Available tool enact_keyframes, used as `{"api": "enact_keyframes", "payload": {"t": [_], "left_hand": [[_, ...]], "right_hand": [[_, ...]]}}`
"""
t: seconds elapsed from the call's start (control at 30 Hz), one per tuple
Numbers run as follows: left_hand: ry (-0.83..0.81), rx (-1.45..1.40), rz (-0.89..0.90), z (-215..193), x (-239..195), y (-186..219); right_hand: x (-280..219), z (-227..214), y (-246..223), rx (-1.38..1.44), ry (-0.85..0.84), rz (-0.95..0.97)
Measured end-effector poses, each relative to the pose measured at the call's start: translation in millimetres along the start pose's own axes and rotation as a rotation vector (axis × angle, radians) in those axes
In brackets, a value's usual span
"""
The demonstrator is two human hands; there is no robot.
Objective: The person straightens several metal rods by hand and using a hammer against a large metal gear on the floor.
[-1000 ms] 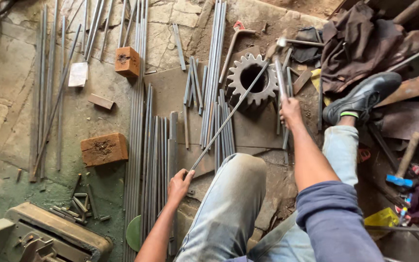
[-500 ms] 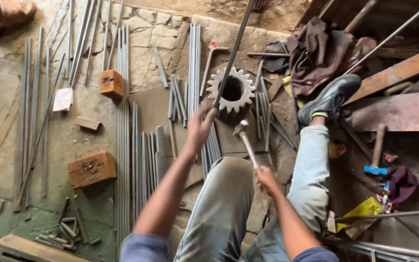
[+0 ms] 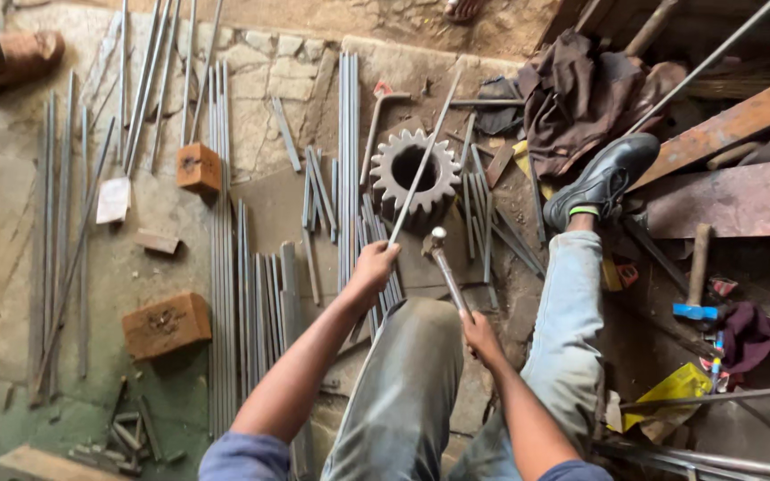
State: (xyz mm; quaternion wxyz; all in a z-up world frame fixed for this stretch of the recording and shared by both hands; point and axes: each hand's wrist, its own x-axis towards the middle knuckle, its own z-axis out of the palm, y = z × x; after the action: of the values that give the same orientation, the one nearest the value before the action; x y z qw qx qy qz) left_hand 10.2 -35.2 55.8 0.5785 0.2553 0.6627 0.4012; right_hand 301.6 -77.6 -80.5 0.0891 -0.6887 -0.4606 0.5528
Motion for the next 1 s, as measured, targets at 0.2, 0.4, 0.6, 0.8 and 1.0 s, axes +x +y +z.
{"api": "enact_keyframes", "payload": {"t": [0.2,0.4,0.6,0.8,1.0], "left_hand": [[-0.187,-0.393,-0.178,26,42,12],[-0.335,-0.678,-0.103,58,3,108],[-0.621,-0.868,0.104,69,-78,153],[-0.677,-1.023,0.145,85,-83,155],[-0.681,-1.056,0.154,100,-66,147]], "right_hand": [[3,-1,4,0.035,-0.024,-0.011],[3,0,6,0.021,-0.016,-0.013],[0,1,1,0.028,-0.018,0.018],[1,3,5,0.027,-0.018,-0.094],[11,8,16,0.001,0.004,-0.065]]}}
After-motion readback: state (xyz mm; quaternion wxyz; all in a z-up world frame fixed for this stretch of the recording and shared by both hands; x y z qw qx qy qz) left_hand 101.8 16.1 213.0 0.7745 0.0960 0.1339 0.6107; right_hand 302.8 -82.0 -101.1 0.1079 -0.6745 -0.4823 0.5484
